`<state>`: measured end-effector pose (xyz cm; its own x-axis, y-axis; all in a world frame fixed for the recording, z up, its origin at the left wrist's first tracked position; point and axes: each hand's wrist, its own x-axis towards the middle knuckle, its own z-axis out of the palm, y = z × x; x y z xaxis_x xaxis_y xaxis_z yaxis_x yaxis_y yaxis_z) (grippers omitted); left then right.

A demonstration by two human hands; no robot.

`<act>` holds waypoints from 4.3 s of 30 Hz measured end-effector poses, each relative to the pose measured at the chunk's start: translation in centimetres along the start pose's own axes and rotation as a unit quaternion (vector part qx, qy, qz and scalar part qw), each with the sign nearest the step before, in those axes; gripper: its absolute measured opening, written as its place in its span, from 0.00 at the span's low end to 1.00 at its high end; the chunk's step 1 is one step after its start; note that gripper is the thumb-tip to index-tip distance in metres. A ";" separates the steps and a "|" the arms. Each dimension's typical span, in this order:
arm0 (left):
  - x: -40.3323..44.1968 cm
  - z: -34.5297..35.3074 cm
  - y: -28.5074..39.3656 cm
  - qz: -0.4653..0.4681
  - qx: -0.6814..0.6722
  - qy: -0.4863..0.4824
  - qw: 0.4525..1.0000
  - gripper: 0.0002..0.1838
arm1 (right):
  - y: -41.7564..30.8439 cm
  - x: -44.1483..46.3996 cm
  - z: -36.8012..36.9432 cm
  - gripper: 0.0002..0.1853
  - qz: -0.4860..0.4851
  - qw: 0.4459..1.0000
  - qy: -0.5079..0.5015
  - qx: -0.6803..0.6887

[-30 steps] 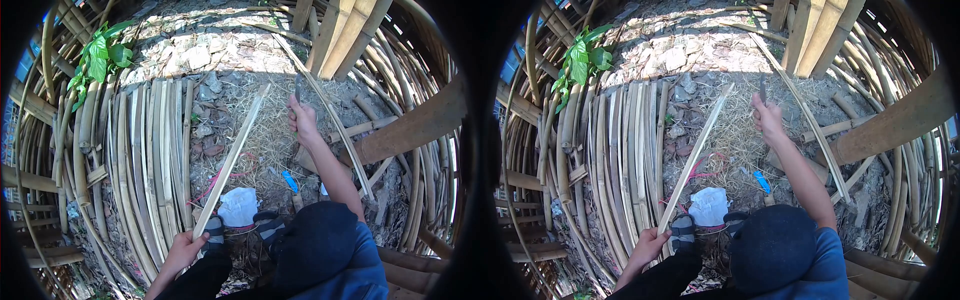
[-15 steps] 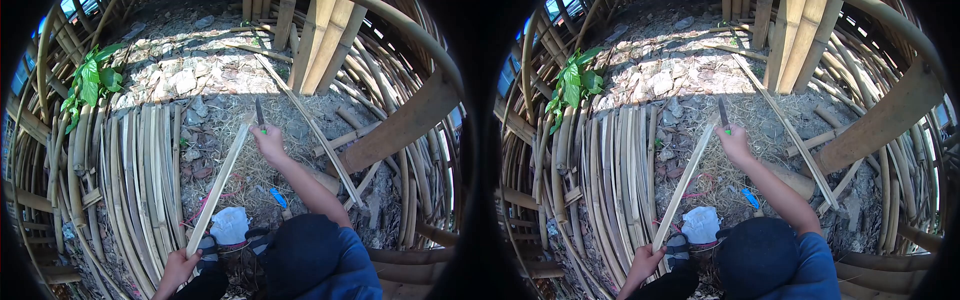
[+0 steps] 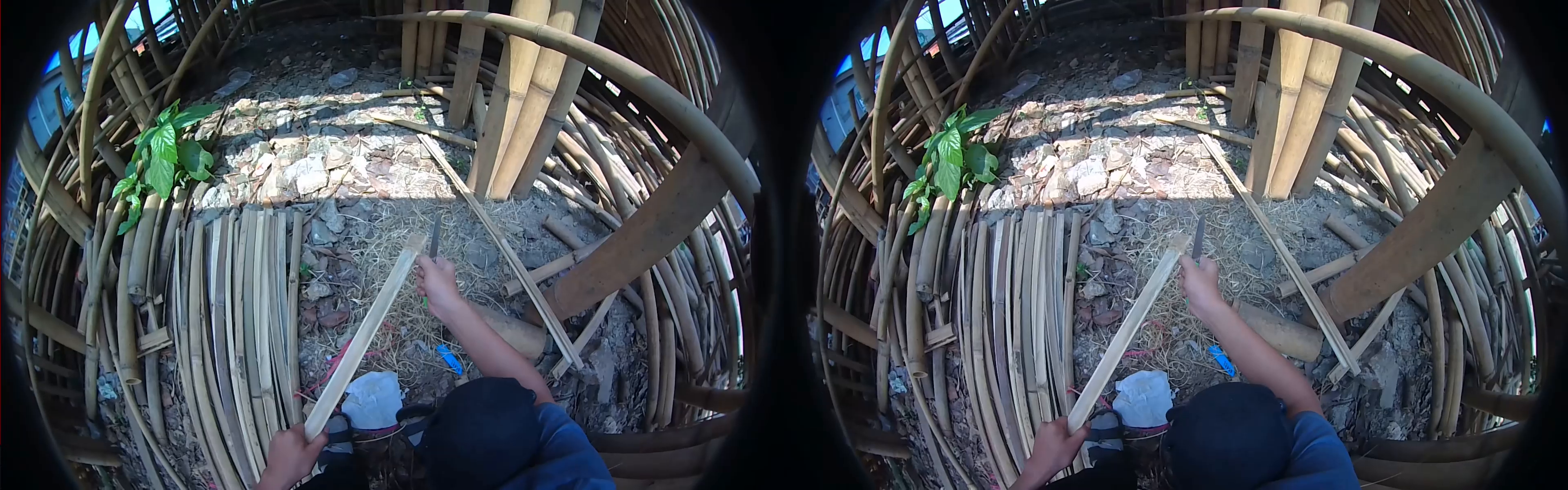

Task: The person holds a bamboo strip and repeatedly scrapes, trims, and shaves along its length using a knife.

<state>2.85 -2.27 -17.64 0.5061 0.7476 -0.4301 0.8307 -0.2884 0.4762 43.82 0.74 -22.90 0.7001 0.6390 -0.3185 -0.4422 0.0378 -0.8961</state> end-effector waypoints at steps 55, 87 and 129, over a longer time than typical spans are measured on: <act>2.0 -12.4 2.1 0.042 -0.274 0.074 0.958 0.18 | -15.2 -6.5 -6.3 0.14 -0.168 0.336 -0.234 -0.897; 1.3 -5.7 2.2 0.017 -0.357 0.000 0.934 0.13 | 2.8 -17.1 8.8 0.24 0.214 0.782 -0.557 -0.181; 0.5 -5.7 4.3 -0.002 -0.284 0.011 0.959 0.15 | -1.6 -16.5 7.9 0.24 0.044 0.775 -0.441 -0.451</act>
<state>5.35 0.27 -11.48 0.4933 0.7626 -0.4186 0.5681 0.0820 0.8189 28.51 -3.75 -13.80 -0.1419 0.8998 -0.4126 0.3839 -0.3342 -0.8608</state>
